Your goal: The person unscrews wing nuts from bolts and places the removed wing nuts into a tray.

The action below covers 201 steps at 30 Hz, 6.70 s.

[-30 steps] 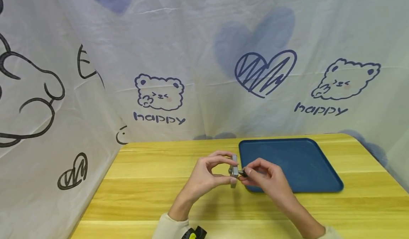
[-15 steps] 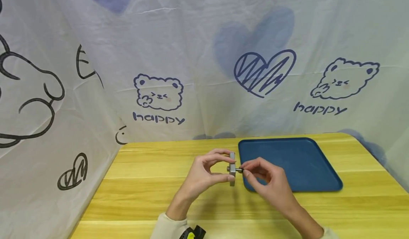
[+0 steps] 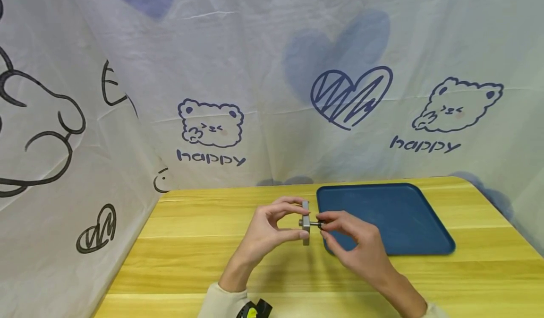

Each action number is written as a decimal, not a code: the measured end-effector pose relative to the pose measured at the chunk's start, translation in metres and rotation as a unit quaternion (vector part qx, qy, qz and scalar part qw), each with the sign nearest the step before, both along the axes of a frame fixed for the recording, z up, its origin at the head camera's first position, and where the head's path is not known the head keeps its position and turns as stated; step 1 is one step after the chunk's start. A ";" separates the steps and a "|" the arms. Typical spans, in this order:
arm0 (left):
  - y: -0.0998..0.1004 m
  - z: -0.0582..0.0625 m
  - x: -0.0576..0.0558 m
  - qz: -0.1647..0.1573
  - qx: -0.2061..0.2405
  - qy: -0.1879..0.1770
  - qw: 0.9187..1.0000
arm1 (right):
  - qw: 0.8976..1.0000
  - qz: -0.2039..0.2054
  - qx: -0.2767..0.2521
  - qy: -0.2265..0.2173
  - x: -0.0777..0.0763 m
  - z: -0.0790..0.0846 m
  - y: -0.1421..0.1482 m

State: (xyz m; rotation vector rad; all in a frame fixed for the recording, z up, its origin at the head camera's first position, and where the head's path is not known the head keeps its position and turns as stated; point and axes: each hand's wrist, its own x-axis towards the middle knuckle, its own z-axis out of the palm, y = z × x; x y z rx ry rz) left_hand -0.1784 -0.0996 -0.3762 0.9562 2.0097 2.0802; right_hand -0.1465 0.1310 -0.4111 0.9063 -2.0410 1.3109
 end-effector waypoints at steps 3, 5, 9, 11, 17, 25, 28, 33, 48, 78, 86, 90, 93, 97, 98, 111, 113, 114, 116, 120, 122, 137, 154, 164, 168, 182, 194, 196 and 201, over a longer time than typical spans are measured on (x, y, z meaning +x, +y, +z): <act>0.000 0.000 0.000 0.004 -0.003 0.001 1.000 | 0.998 -0.015 0.030 0.059 -0.002 -0.001 0.000; -0.001 -0.001 0.000 0.008 -0.007 0.002 1.000 | 0.993 -0.024 0.053 0.102 -0.003 -0.003 -0.001; -0.001 -0.002 0.000 0.012 -0.013 0.003 1.000 | 0.983 -0.043 0.089 0.157 -0.004 -0.005 -0.002; -0.002 -0.002 0.000 0.013 -0.014 0.003 1.000 | 0.982 -0.045 0.088 0.160 -0.004 -0.005 -0.002; -0.001 -0.002 -0.001 0.012 -0.013 0.006 1.000 | 0.995 -0.023 0.028 0.095 -0.004 -0.002 0.000; 0.002 -0.001 0.000 0.013 -0.023 0.015 1.000 | 0.989 0.007 -0.091 -0.119 0.000 0.002 0.003; 0.004 -0.002 0.001 0.013 -0.022 0.007 1.000 | 0.977 -0.012 -0.111 -0.181 0.000 0.004 0.003; 0.006 -0.003 0.002 -0.001 -0.014 -0.008 1.000 | 0.948 -0.002 -0.128 -0.292 0.000 0.008 0.004; 0.012 -0.004 0.004 -0.005 -0.026 -0.020 0.999 | 0.899 0.080 -0.163 -0.399 -0.002 0.007 0.007; 0.004 0.000 0.002 0.017 0.022 -0.006 1.000 | 0.986 -0.021 -0.025 0.165 -0.011 -0.007 -0.003; 0.003 0.001 0.002 0.030 0.010 0.001 0.999 | 0.997 0.017 -0.074 0.031 -0.004 -0.004 -0.001; 0.004 0.002 0.003 0.032 0.005 0.001 0.999 | 0.975 0.049 -0.153 -0.152 0.002 0.005 0.003; 0.005 0.002 0.003 0.020 0.013 -0.011 1.000 | 0.938 0.048 -0.204 -0.276 0.002 0.011 0.006; 0.006 0.001 0.004 0.003 0.024 -0.028 0.999 | 0.895 0.038 -0.220 -0.387 0.000 0.016 0.008; 0.007 0.001 0.004 0.002 0.022 -0.028 0.999 | 0.887 0.037 -0.219 -0.404 0.000 0.016 0.008; 0.013 -0.005 0.004 -0.020 -0.007 -0.007 1.000 | 0.860 0.100 -0.184 -0.466 -0.003 0.013 0.014; 0.013 -0.006 0.004 -0.023 -0.008 -0.009 1.000 | 0.863 0.101 -0.179 -0.461 -0.003 0.012 0.015; 0.013 -0.006 0.004 -0.025 -0.008 -0.011 1.000 | 0.865 0.101 -0.176 -0.459 -0.003 0.012 0.015; 0.013 -0.007 0.003 -0.027 -0.007 -0.013 1.000 | 0.872 0.099 -0.168 -0.448 -0.003 0.011 0.015; 0.011 -0.007 0.003 -0.024 -0.002 -0.016 1.000 | 0.900 0.074 -0.140 -0.406 -0.003 0.011 0.012; 0.011 -0.006 0.003 -0.018 -0.001 -0.018 1.000 | 0.918 0.055 -0.123 -0.372 -0.002 0.011 0.010; 0.003 -0.001 0.002 -0.006 0.004 -0.008 1.000 | 1.000 -0.029 0.006 0.002 0.001 0.003 0.002; 0.002 0.000 0.001 -0.002 0.007 -0.004 1.000 | 0.995 0.008 -0.051 -0.087 0.002 0.009 0.006; 0.006 0.001 0.005 -0.032 0.017 -0.034 0.999 | 0.897 0.053 -0.147 -0.414 0.001 0.019 0.013; 0.009 -0.001 0.005 -0.034 0.007 -0.030 0.999 | 0.867 0.083 -0.165 -0.462 -0.003 0.016 0.014; 0.009 -0.005 0.004 -0.025 -0.001 -0.026 0.999 | 0.913 0.081 -0.137 -0.375 -0.002 0.010 0.012; 0.005 -0.004 0.001 -0.001 -0.011 0.005 1.000 | 0.994 -0.008 -0.047 -0.096 0.001 0.000 0.000; 0.004 -0.003 0.001 -0.001 -0.009 0.005 1.000 | 0.998 -0.019 -0.028 -0.055 0.000 -0.002 -0.001; 0.003 -0.002 0.001 -0.001 -0.007 0.002 1.000 | 0.999 -0.042 0.013 0.019 -0.003 -0.004 0.000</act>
